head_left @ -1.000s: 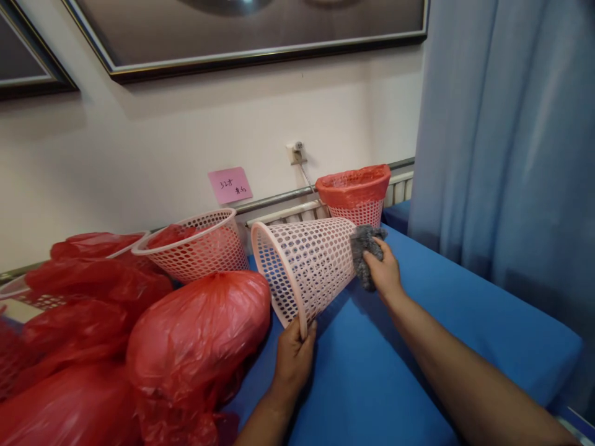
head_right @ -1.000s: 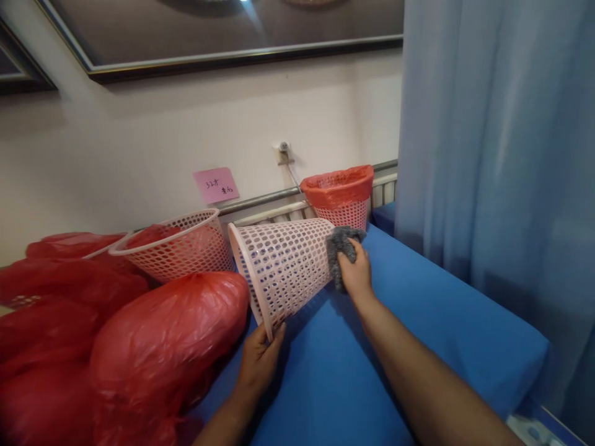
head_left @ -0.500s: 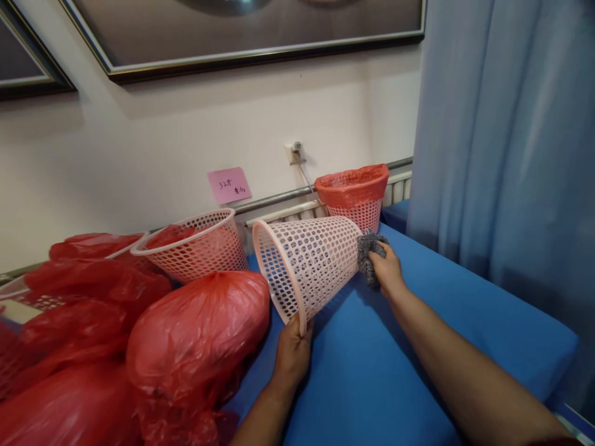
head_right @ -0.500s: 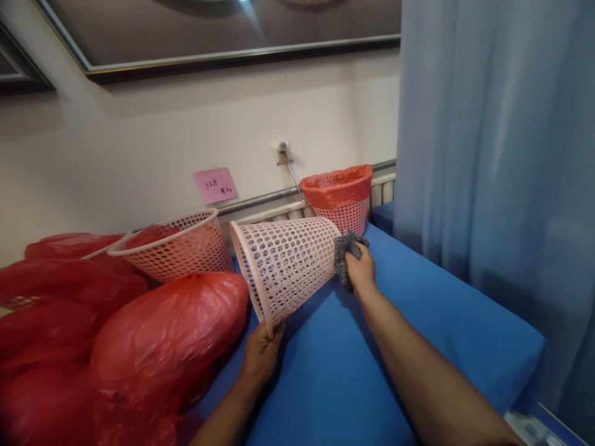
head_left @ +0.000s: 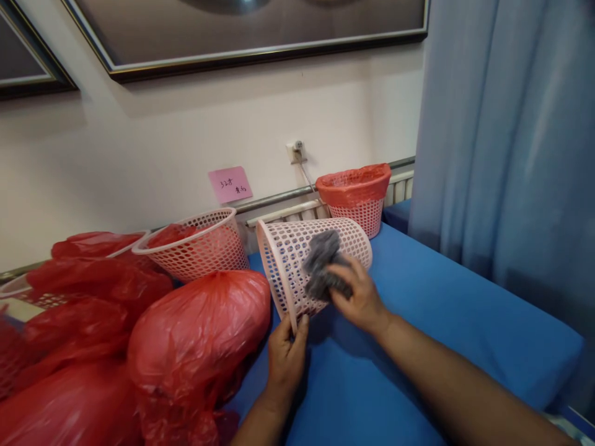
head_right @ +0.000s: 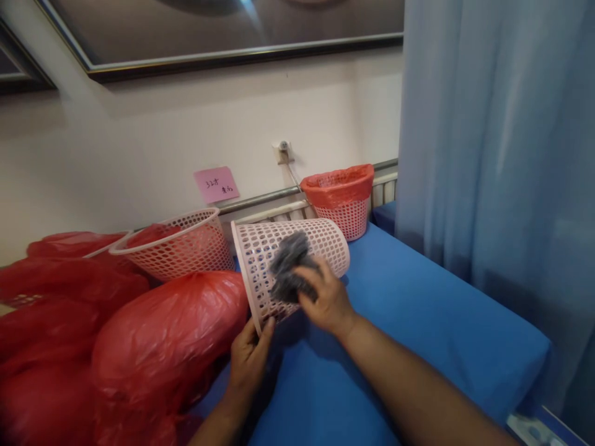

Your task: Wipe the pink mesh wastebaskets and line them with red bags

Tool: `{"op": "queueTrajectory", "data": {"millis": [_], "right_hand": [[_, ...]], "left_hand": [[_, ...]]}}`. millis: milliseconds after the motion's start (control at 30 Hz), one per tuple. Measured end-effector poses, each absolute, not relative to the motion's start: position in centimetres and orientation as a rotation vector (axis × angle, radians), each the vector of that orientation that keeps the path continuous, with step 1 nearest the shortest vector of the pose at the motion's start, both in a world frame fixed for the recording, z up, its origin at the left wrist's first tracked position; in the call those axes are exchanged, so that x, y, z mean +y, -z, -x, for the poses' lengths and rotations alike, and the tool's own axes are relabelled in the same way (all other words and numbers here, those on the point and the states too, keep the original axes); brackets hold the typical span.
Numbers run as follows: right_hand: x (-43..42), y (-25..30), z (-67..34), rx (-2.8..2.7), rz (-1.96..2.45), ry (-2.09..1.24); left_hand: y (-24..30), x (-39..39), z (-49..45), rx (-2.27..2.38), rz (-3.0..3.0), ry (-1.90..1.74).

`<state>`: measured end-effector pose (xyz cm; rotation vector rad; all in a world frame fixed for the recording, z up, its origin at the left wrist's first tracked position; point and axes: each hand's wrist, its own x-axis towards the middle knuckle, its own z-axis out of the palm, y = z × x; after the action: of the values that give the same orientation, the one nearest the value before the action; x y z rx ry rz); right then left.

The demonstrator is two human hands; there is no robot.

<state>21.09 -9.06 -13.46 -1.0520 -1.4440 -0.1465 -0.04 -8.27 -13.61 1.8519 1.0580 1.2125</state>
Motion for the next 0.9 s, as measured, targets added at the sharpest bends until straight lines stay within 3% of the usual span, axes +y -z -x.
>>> {"op": "queueTrajectory", "data": {"millis": [167,267,467,600,733,800,900], "right_hand": [[-4.8,14.8,-26.4,-0.645,1.386,-0.222],[-5.6,14.5,-25.2,-0.783,1.351,-0.188],[-11.3,12.9,-17.7,-1.653,0.885,0.124],[-8.7,13.8,-21.0,-1.230,1.153,0.083],[-4.5,15.1,-26.7,-0.664,1.399,-0.229],[-4.2,15.1,-27.2,-0.624,1.398,-0.292],[-6.3,14.2,-24.3,-0.883,1.302,-0.120]], "left_hand": [[14.3,-7.9,-0.3,1.021,-1.883,-1.109],[14.7,-7.6,-0.5,1.008,-1.955,-1.064],[15.4,-7.1,-0.4,0.938,-1.999,-1.048],[15.6,-7.0,-0.2,0.942,-2.007,-1.036],[15.7,-7.0,-0.3,0.959,-2.047,-1.004],[15.7,-6.9,-0.4,0.959,-2.071,-0.983],[15.9,-6.6,-0.6,0.965,-2.092,-0.971]]}}
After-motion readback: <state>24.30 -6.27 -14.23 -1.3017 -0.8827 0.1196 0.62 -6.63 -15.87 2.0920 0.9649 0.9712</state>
